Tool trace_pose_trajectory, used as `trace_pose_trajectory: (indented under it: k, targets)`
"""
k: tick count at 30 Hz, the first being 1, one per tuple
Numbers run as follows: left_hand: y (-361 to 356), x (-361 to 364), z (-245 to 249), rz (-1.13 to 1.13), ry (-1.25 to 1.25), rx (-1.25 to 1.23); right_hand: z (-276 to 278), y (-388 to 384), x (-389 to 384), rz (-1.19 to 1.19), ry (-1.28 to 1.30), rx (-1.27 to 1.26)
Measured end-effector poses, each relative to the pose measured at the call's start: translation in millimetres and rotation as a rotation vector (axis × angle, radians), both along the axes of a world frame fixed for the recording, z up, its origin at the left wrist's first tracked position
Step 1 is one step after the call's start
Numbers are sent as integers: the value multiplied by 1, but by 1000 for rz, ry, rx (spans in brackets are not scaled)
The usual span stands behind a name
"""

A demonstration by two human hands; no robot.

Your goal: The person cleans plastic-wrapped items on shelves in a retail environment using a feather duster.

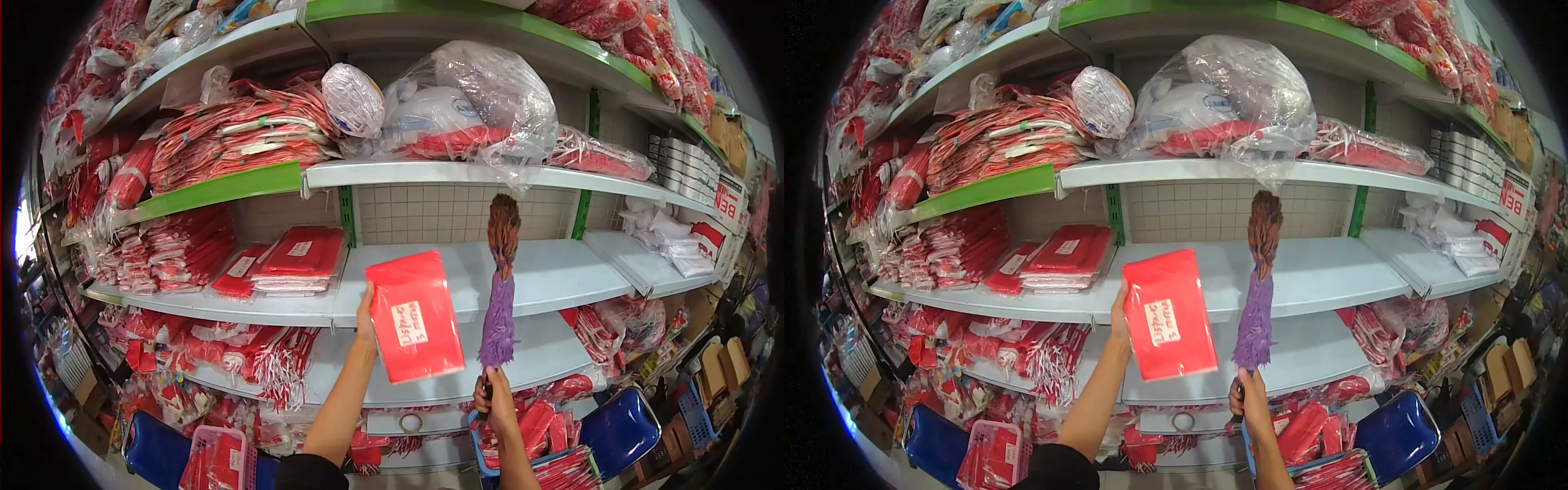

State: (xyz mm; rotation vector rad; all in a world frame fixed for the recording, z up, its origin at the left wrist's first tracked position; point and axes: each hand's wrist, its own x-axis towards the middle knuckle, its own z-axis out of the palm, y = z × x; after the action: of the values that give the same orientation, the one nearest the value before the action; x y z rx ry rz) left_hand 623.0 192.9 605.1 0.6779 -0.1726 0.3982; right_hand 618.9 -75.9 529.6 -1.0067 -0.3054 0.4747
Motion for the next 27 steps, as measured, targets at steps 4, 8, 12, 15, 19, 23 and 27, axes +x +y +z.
trace_pose_trajectory:
  k: [4,8,12,15,19,23,27]
  targets:
    - [-26,-10,4,-188,80,129,13,14,4,26,-71,94]
    - [-48,-13,11,-64,269,472,18,35,-2,-37,-44,74]
    - [-43,-13,15,606,333,1134,22,37,1,-72,-26,103]
    - [-51,-36,11,781,389,1290,21,38,6,-89,-90,68]
    - [-65,-45,-3,328,340,1372,34,53,0,-38,-221,40]
    - [-72,-36,-15,-57,354,849,27,69,-6,143,-270,-46]
    - [-58,-33,11,-85,120,127,39,66,-23,275,-168,-165]
